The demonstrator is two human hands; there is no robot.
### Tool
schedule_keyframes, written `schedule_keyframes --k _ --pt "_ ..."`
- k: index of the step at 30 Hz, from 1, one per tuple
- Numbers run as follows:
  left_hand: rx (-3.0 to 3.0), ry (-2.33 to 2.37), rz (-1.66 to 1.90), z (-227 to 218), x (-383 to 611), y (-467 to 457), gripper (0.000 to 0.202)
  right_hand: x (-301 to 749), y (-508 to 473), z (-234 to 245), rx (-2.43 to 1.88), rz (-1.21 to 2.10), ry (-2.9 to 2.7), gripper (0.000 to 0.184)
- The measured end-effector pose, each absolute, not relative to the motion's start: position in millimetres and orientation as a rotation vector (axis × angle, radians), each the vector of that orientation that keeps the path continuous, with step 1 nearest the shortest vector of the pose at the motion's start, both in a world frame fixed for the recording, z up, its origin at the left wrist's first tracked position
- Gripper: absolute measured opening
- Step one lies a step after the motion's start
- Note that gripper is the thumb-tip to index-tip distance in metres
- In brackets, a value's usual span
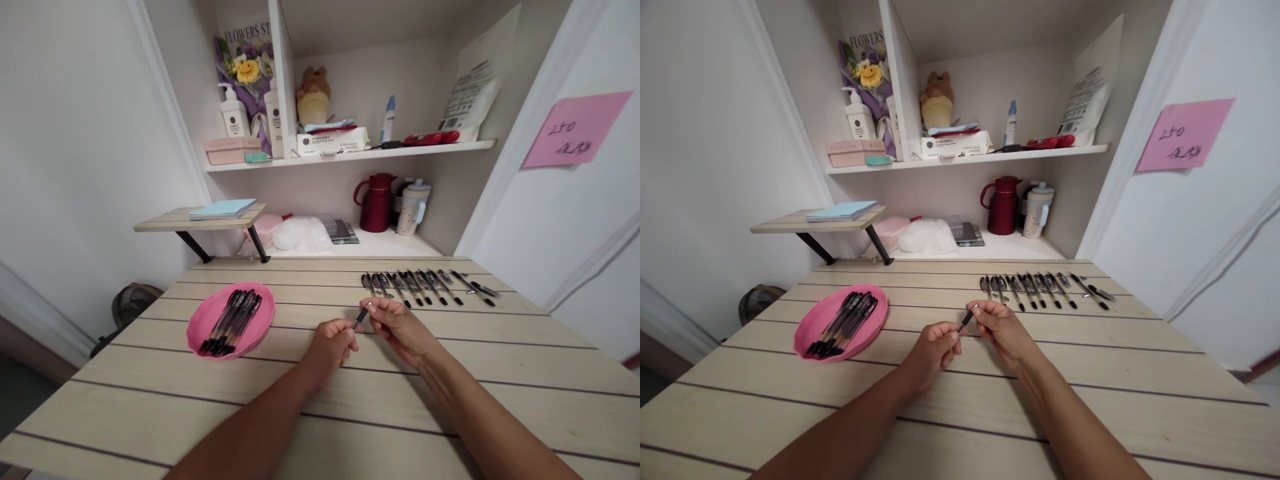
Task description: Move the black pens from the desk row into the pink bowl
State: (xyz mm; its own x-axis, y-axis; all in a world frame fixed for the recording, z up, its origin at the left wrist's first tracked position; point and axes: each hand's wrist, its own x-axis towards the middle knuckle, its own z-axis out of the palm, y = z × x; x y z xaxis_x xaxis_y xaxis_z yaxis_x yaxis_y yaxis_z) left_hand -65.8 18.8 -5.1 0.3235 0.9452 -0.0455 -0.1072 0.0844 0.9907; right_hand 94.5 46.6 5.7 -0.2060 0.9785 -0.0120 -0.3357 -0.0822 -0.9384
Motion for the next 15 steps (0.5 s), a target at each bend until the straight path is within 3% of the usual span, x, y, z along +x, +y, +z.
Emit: schedule_keyframes --k 4,10,15 --pt "1.174 0.834 0.944 -4.3 -67.8 19.0 0.038 93.4 46.7 5.7 -0.846 1.55 -1.087 0.031" --pt "1.277 0.964 0.979 -3.3 -65.5 19.4 0.029 90.5 46.1 6.6 -0.99 1.436 -1.072 0.03" --pt "1.274 0.946 0.991 -2.0 -64.7 18.6 0.03 93.9 44.3 11.7 -0.827 1.535 -1.059 0.036"
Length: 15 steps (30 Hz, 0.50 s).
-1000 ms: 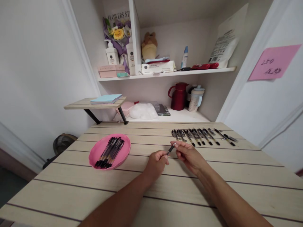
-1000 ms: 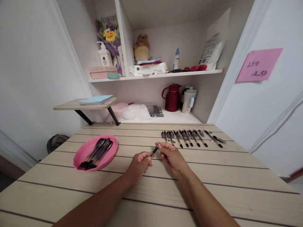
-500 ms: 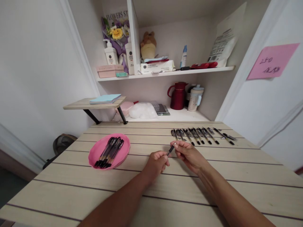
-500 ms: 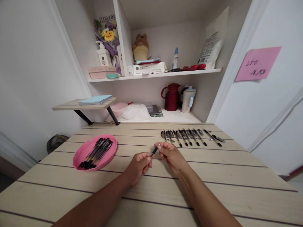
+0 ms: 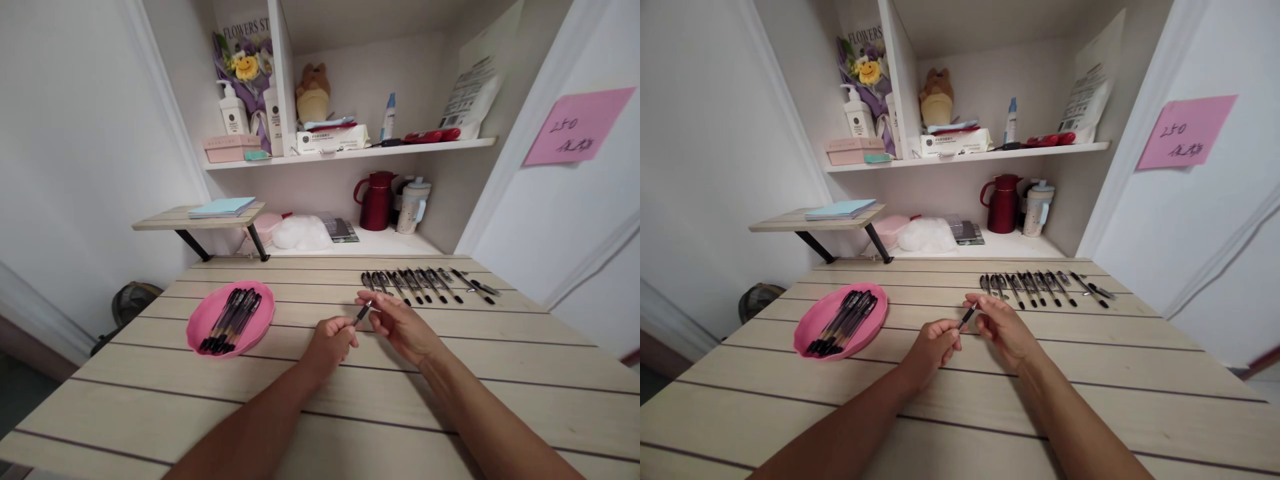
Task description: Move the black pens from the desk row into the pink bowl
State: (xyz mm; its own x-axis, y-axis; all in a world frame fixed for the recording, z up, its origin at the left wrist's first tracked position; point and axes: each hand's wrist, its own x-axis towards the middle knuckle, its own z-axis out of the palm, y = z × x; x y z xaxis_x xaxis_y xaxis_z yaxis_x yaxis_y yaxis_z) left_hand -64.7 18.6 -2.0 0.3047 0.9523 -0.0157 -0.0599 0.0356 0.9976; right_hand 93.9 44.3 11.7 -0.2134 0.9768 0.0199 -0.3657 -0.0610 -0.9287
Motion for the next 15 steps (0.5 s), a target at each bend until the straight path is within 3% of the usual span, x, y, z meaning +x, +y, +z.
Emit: schedule_keyframes --k 7,15 --pt "1.258 0.97 0.972 -2.5 -65.0 18.4 0.03 93.5 48.1 6.3 -1.004 1.403 -1.086 0.029" --pt "1.261 0.971 0.982 -1.5 -65.1 18.2 0.03 98.9 47.5 7.8 -0.94 1.514 -1.114 0.036"
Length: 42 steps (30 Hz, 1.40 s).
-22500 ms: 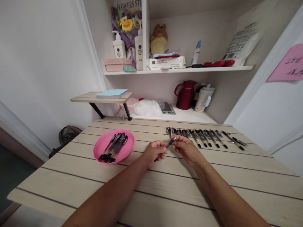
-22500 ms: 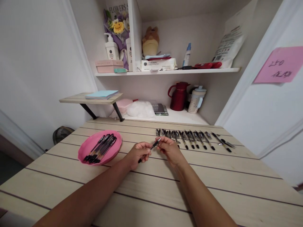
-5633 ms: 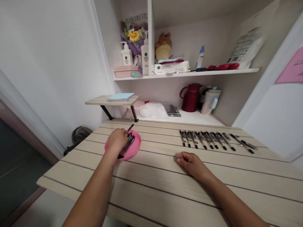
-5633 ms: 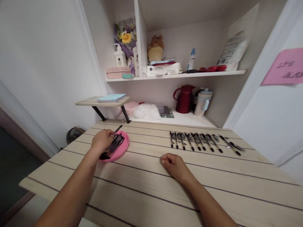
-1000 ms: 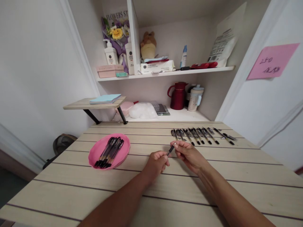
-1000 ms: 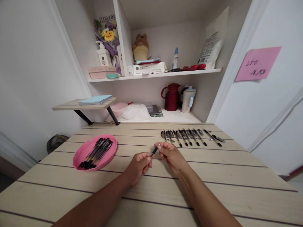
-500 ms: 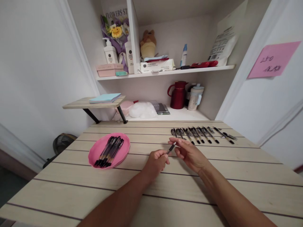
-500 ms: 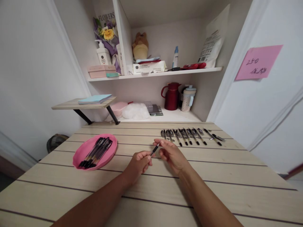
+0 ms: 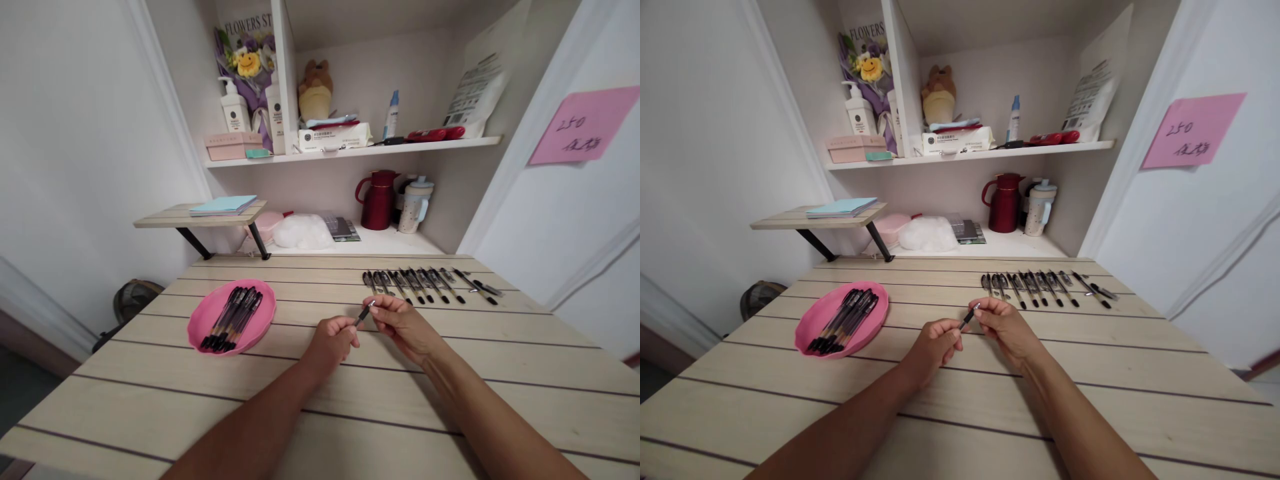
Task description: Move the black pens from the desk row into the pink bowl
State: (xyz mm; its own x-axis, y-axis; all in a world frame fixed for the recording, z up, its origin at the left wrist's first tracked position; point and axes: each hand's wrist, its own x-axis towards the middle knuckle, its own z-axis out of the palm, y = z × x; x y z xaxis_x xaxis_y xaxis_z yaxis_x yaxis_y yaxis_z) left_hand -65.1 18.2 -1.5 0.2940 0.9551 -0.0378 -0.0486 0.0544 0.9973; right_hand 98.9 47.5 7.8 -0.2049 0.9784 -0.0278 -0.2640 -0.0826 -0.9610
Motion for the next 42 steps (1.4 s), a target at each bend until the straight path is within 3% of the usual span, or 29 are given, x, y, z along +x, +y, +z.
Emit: schedule_keyframes --k 42 --pt "1.234 0.957 0.976 -5.8 -69.4 23.0 0.035 95.8 49.8 0.8 -0.937 1.456 -1.08 0.031"
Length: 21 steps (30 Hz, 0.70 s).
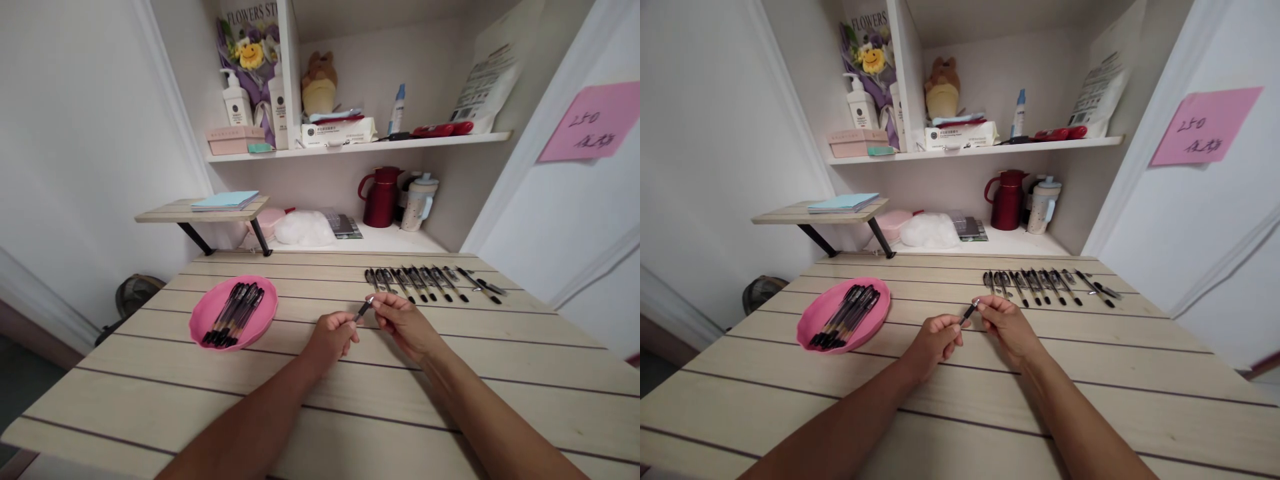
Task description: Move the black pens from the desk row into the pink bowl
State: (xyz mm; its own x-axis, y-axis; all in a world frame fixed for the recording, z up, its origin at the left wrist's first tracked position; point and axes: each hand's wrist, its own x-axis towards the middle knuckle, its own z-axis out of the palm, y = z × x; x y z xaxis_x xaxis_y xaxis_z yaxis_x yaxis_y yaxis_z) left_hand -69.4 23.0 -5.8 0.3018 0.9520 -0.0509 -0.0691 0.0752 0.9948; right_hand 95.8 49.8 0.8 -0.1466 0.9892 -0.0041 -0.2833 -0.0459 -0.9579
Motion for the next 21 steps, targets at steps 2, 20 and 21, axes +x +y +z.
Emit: schedule_keyframes --k 2,20,21 --pt "1.243 0.953 0.971 -7.3 -69.7 23.7 0.034 96.4 51.2 -1.8 -0.943 1.462 -1.073 0.031" --pt "1.111 0.906 0.944 -9.4 -70.6 27.1 0.032 99.4 58.7 0.1 -1.006 1.39 -1.173 0.034" --pt "1.075 0.895 0.963 -10.0 -70.8 28.1 0.032 103.1 65.0 2.7 -1.035 1.339 -1.188 0.035"
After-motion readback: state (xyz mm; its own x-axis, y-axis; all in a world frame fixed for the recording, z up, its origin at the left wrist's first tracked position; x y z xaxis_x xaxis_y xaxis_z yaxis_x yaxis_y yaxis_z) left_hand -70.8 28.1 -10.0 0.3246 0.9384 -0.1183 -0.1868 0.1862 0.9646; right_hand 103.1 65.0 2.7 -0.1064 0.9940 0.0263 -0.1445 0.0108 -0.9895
